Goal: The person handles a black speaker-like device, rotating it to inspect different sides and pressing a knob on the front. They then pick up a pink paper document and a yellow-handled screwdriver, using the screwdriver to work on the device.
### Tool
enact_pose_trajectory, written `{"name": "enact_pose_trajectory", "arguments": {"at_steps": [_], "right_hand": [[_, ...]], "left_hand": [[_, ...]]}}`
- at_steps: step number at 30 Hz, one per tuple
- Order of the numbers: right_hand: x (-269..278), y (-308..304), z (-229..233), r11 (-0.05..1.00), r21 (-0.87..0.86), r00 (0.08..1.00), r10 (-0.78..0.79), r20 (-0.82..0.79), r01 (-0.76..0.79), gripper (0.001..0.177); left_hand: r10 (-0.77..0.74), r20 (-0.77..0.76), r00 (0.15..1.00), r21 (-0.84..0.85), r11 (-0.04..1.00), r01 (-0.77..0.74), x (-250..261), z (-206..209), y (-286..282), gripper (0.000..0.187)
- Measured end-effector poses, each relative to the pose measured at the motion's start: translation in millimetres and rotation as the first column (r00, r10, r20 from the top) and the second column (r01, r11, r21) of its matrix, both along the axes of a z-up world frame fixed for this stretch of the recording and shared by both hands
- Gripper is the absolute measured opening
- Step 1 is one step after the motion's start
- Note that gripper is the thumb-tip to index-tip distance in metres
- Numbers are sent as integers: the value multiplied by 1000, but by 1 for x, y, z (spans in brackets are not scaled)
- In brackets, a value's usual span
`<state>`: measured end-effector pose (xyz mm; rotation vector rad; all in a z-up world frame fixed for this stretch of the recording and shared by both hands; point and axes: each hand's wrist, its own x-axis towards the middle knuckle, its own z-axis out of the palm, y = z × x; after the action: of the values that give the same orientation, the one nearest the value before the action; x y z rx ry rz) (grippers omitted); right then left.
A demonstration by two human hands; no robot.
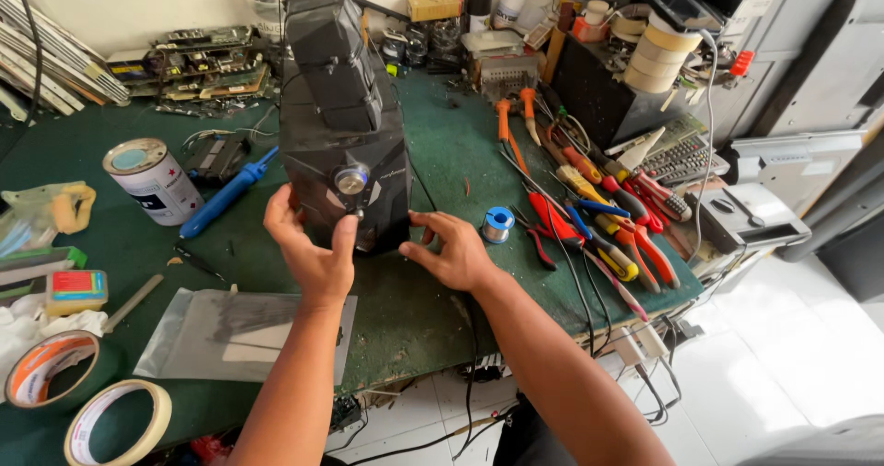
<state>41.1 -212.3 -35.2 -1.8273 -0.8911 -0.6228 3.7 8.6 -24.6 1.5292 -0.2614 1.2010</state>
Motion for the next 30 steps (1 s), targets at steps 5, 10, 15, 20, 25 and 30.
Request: {"name": "enact_pose_trajectory", "arguments": {"at_steps": [5,10,15,20,25,30], "right_hand": [[-14,10,3,994,-63,995,92,42,-89,57],[-24,15,12,977,-142,980,176,95,-161,69],[-11,17,6,999,-24,996,-32,-80,30,61],[-11,15,4,999,-41,980,-26,-196,18,94],[-8,15,6,998,-52,986,-27,-166,19,94],[4,10,5,983,-28,970,-185,-156,183,71]], "left_hand": [[17,12,1000,-110,994,-16,4,3,16,60],[-55,-159,986,-375,927,-9,-17,47,6,69],[-104,-261,960,-330,944,12,-15,53,13,70],[-68,-277,959,-209,978,9,-4,24,28,64],[-26,-386,922,-143,989,-32,-2,-3,36,61],[-75,-333,940,-113,993,39,-1,-13,28,60]]}}
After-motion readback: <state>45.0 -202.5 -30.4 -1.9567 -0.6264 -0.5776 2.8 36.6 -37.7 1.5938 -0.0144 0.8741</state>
